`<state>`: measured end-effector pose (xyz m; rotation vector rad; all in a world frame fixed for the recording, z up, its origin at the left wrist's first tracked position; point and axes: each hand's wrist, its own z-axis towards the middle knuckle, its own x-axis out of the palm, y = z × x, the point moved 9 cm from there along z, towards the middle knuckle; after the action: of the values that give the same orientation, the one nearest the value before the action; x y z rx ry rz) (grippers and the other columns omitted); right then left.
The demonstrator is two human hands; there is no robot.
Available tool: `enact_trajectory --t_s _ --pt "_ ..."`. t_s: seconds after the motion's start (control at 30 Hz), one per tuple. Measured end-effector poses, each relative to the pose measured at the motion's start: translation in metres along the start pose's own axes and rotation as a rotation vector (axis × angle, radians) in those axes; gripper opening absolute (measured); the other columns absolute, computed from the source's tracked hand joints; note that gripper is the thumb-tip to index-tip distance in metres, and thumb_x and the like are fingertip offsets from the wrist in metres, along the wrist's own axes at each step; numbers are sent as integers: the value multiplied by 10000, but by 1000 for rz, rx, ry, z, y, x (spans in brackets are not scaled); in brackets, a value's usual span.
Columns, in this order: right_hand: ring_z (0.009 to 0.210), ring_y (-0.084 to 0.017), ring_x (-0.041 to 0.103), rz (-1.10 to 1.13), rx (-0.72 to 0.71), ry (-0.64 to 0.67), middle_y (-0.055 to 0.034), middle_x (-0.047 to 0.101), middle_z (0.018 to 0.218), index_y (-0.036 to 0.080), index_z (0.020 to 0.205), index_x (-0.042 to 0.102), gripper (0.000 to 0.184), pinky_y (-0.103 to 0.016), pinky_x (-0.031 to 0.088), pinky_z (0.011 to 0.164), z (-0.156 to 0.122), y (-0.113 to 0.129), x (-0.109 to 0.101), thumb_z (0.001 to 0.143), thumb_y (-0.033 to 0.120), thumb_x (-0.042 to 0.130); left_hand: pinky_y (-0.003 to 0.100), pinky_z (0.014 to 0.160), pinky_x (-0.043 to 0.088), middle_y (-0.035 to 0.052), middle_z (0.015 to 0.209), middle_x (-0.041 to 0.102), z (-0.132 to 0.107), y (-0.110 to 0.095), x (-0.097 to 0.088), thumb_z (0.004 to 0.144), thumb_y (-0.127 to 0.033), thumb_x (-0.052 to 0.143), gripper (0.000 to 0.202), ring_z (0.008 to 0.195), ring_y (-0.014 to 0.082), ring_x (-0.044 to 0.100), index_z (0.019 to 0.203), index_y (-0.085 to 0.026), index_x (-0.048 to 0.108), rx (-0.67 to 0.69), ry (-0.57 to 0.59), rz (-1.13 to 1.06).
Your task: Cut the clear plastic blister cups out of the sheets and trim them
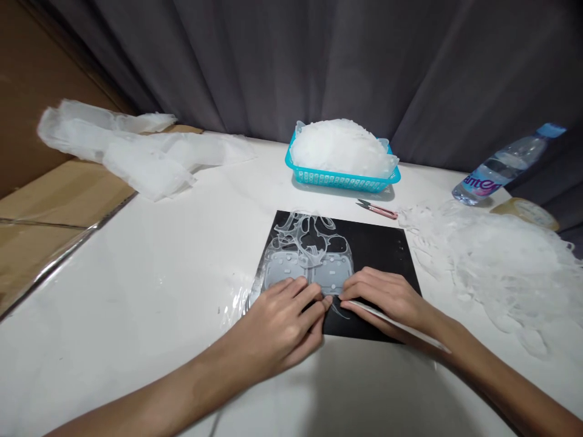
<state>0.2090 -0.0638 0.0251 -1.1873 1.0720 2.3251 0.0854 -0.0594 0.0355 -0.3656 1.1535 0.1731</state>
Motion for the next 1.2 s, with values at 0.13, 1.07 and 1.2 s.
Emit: enact_trajectory --t_s 0.13,1.07,1.2 --pt "810 -161 709 -26 -12 -24 -37 756 940 215 1039 618 52 -277 536 720 -3 2 -2 1045 193 572 363 721 537 76 899 669 0 1 3 959 -116 516 186 806 226 626 1026 -132 689 -17 16 -11" --pt "765 -133 645 -265 -154 -91 -11 752 877 180 1000 661 47 -264 484 682 -5 15 1 1013 153 624 383 791 546 89 946 687 -3 2 4 985 -133 539 217 880 252 629 1122 -106 704 26 -1 29" --pt "842 -148 646 -261 -173 -60 -24 758 968 171 1066 659 89 -279 496 748 -7 13 10 1016 124 602 366 769 544 79 922 698 -4 -1 2 981 -125 550 230 851 242 631 1154 -96 698 71 -36 68"
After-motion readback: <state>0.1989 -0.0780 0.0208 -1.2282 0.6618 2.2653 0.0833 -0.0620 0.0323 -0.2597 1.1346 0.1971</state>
